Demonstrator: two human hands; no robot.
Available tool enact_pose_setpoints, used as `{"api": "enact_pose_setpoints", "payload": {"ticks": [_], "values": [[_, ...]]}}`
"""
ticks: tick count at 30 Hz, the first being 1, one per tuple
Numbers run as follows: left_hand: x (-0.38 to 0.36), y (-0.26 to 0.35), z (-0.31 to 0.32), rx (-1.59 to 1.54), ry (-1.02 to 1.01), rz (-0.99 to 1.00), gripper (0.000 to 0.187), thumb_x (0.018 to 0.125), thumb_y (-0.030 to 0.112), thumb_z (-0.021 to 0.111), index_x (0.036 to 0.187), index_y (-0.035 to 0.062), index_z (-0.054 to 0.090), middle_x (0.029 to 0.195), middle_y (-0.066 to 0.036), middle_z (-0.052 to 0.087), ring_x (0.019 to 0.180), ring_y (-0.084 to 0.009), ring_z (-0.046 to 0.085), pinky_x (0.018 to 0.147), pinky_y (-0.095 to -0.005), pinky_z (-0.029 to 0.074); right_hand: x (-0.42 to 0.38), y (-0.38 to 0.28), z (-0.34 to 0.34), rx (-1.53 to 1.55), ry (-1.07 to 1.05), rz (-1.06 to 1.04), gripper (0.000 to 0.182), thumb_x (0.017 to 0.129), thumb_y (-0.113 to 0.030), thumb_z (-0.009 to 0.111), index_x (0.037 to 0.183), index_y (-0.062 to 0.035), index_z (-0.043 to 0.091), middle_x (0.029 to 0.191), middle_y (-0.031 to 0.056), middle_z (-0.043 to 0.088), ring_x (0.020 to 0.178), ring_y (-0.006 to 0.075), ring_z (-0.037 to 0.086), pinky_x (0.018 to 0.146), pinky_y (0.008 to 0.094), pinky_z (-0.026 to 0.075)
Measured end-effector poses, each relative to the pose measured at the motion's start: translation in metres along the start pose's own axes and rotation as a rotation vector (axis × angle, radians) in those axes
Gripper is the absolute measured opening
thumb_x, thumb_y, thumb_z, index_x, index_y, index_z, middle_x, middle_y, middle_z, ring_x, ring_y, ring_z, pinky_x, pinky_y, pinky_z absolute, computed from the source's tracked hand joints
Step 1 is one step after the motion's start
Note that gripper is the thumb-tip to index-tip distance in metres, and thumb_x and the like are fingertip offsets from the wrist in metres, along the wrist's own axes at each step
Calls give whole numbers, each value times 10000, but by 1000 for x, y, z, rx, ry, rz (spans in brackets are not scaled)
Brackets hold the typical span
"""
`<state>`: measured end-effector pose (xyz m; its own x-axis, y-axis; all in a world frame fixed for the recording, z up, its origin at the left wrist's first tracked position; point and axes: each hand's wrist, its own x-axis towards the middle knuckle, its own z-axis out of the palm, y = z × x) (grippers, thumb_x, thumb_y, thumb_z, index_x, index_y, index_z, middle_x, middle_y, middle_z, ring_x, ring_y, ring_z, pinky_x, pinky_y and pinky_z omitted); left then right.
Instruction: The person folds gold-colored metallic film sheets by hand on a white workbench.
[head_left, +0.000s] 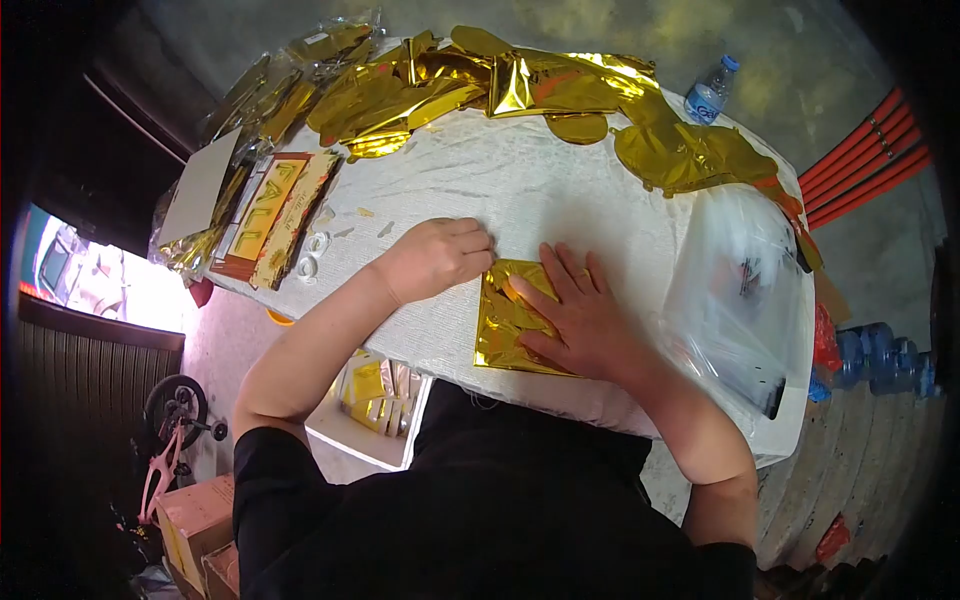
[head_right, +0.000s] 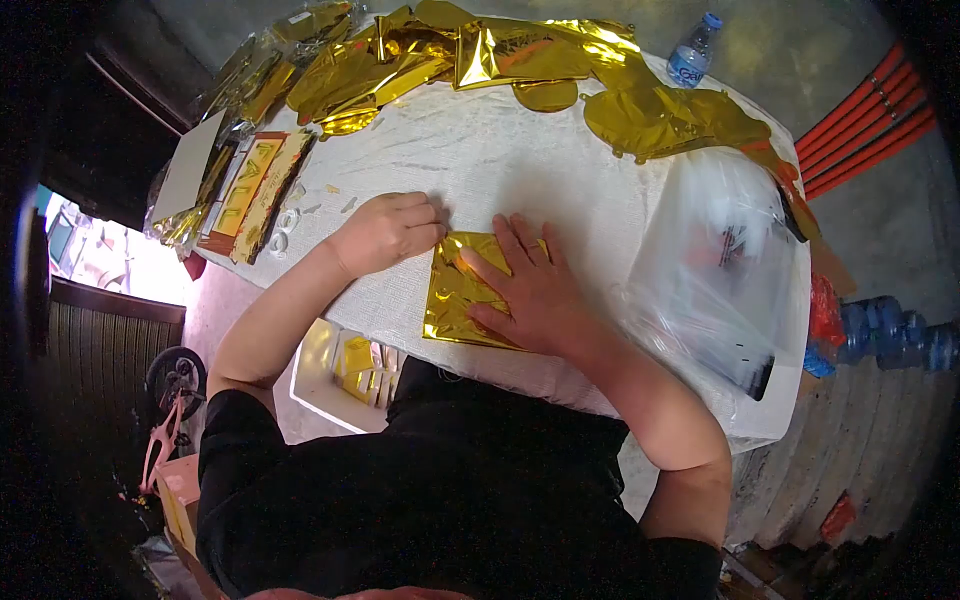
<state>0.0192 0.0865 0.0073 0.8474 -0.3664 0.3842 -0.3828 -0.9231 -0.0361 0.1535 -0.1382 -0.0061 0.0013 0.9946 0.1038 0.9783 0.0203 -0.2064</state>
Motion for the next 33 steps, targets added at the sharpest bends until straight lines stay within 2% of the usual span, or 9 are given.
{"api": "enact_pose_setpoints", "payload": {"ticks": [4,11,14,17,19,23,25,28,33], "values": [[0,1,-2,-130,-9,-107,91,733,98,638,804,57,599,904,-41,598,848,-220,578,733,-322,510,0,0,-2,-9,5,-1,643,872,-505,525,1416,-204,362,1478,260,233,1375,433,210,1105,583,126],[-4,4,-1,-132,30,-84,100,751,93,639,838,46,629,919,-55,602,881,-226,578,757,-323,506,1,0,-2,5,14,2,646,866,-501,537,1415,-203,372,1472,256,245,1370,433,218,1102,585,133],[-5,5,-1,-118,60,-65,72,754,99,608,793,39,613,895,-66,589,887,-227,564,765,-314,499,1,1,2,-6,25,-3,647,865,-504,537,1413,-199,378,1475,253,239,1372,434,213,1102,585,133],[-10,4,-5,-161,51,-90,121,768,91,608,861,21,639,915,-74,591,909,-236,562,778,-328,497,1,0,-2,-6,-6,5,653,866,-508,534,1417,-199,370,1479,249,231,1374,433,206,1103,583,129],[-11,4,-11,-239,-1,-138,187,768,54,614,946,16,656,975,-106,589,954,-283,570,823,-370,498,1,0,0,-14,1,0,652,869,-509,531,1419,-199,367,1479,249,230,1375,432,205,1104,582,128],[-15,1,-7,-282,-20,-156,226,752,26,613,972,25,663,998,-103,586,988,-283,555,855,-370,476,1,-1,-3,-24,-9,-1,651,876,-512,521,1423,-201,355,1479,248,230,1375,429,205,1105,579,126],[-19,3,-3,-526,50,-333,269,749,-11,615,1008,40,669,1001,-89,591,1016,-269,542,885,-356,445,1,1,0,-34,0,-8,649,877,-513,518,1423,-202,353,1478,248,232,1376,429,204,1105,578,126],[-20,6,-2,-603,55,-423,281,757,-16,635,1028,49,672,1024,-81,597,1037,-258,529,904,-348,422,0,0,-1,-37,5,-7,647,880,-517,511,1424,-209,347,1478,249,233,1378,428,202,1106,577,124],[-17,8,4,-519,100,-402,213,775,37,669,988,48,680,1009,-84,615,993,-265,553,876,-357,448,0,1,2,-32,24,-12,642,883,-521,503,1427,-222,337,1482,248,229,1380,424,203,1110,573,121]]}}
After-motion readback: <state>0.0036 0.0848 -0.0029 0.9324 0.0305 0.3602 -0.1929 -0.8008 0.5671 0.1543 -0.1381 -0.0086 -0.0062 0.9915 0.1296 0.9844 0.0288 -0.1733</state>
